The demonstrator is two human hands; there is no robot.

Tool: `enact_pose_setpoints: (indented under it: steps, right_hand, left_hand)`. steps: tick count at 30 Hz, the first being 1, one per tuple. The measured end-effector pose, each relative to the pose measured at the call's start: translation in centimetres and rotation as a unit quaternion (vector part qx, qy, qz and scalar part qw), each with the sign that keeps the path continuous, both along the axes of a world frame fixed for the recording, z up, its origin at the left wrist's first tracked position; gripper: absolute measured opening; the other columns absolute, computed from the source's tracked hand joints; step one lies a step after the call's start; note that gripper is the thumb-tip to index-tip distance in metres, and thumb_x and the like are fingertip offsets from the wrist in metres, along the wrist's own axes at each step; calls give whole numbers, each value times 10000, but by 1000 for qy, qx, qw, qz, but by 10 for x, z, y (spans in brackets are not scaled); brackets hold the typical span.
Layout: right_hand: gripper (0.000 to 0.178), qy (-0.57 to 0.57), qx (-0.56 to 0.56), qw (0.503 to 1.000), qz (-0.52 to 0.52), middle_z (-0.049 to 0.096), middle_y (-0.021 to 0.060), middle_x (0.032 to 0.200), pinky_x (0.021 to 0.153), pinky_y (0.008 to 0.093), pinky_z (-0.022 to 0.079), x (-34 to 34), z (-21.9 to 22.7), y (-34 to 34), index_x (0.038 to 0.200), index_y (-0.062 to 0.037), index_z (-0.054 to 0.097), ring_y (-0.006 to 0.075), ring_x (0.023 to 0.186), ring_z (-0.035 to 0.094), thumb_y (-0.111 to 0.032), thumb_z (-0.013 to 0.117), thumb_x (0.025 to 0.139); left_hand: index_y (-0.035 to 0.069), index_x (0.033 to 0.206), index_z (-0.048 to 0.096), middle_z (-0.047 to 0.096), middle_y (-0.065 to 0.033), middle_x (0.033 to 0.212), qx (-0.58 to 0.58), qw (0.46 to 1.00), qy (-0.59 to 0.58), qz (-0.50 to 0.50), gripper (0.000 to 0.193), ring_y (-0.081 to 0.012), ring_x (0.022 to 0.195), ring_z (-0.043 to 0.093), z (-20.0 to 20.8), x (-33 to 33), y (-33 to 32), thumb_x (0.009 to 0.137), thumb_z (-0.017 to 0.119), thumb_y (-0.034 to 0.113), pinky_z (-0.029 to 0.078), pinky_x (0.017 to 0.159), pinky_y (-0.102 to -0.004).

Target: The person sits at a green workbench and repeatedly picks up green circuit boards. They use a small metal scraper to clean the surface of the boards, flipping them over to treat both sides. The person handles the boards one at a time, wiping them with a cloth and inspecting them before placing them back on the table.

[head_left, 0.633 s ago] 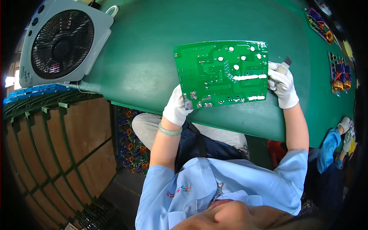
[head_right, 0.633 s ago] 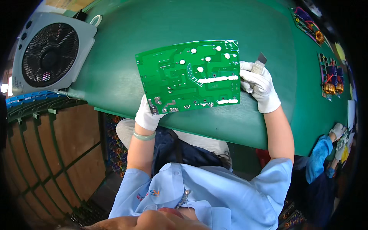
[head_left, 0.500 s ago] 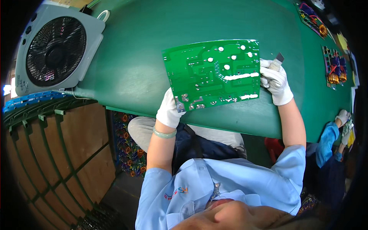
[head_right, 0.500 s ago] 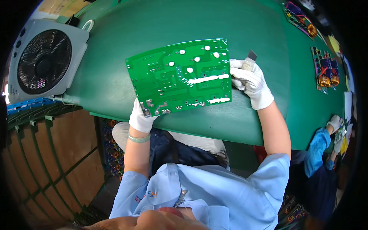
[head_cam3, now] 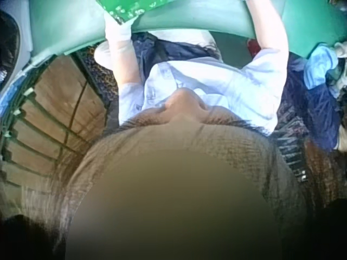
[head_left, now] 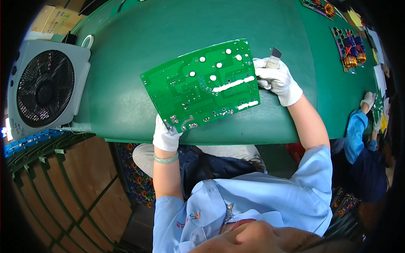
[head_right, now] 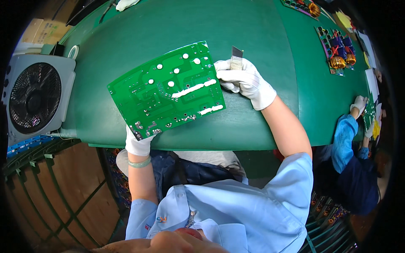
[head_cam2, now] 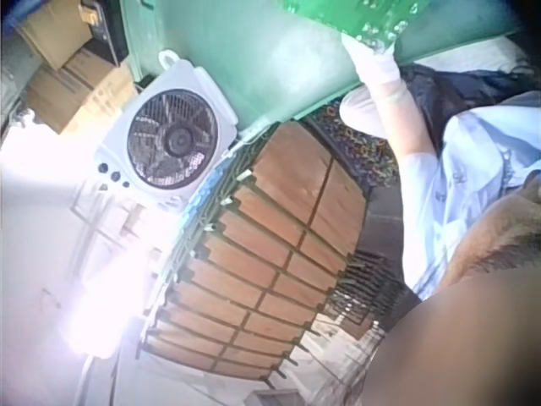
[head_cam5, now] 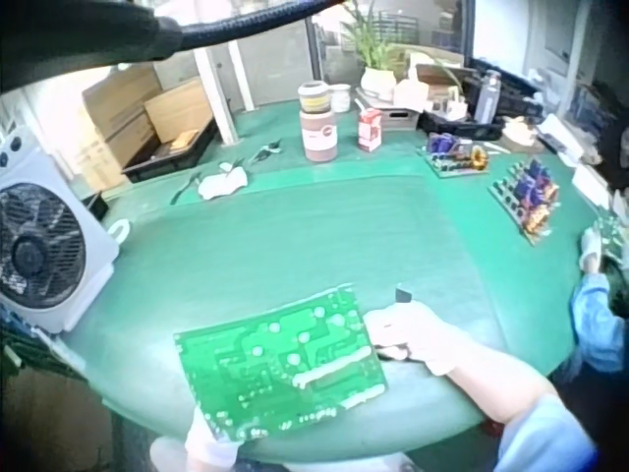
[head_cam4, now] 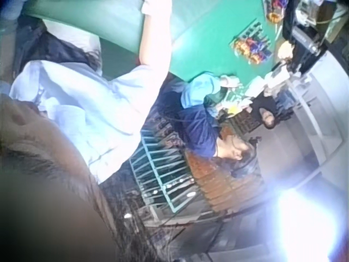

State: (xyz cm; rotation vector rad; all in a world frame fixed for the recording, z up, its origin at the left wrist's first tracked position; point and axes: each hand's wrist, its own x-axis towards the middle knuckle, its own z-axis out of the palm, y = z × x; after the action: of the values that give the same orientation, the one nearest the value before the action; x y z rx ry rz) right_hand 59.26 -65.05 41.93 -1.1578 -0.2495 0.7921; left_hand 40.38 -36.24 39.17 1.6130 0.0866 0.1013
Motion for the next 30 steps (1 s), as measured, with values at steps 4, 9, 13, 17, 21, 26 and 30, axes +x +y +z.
enact_pose_setpoints:
  steps: [4,9,13,17,21,26,30]
  right_hand:
    - [262,5,2,1000,10,590,34,696,435,225,267,1,2,1,1063,30,702,67,491,424,-111,655,847]
    - [269,0,1,1000,15,587,37,678,432,230,269,3,-2,0,1068,33,702,70,491,430,-103,657,840]
    - [269,-5,14,1000,19,582,38,659,430,233,270,2,-4,-1,1066,32,703,74,489,432,-102,656,837]
    - [263,-6,22,999,30,582,39,661,430,234,269,4,-7,-2,1058,30,707,75,489,432,-103,654,837]
    - [259,-6,22,999,32,600,45,701,429,235,270,3,-5,-1,1051,28,710,74,491,434,-105,652,836]
    - [262,-6,35,999,27,639,70,806,432,235,275,2,-6,-3,1051,32,708,76,504,441,-99,648,831]
    - [265,-9,43,998,40,648,82,843,433,238,277,4,-7,-4,1051,36,707,80,508,443,-98,645,831]
  left_hand:
    - [-22,1290,520,641,-154,1209,-157,987,32,27,334,-261,1026,668,-10,0,3,964,521,51,589,824,-403]
    - [-11,1318,497,611,-172,1249,-112,993,34,19,343,-304,1054,656,-4,0,1,1002,463,120,586,848,-441]
    - [-3,1341,481,585,-181,1289,-169,985,23,-1,373,-326,1094,636,-21,-4,12,1023,429,185,575,871,-475]
    - [6,1357,474,576,-179,1305,-156,987,22,15,390,-332,1118,622,-20,-3,10,1032,415,212,568,883,-490]
    - [20,1357,483,584,-168,1299,-208,977,15,30,386,-325,1124,619,-17,-2,7,1036,411,222,566,888,-485]
    - [39,1348,501,602,-152,1276,-272,960,28,57,381,-297,1111,628,-9,-2,2,1034,427,241,570,885,-464]
    - [41,1345,504,607,-146,1268,-443,892,64,67,372,-287,1104,632,-8,3,2,1034,430,233,573,879,-451]
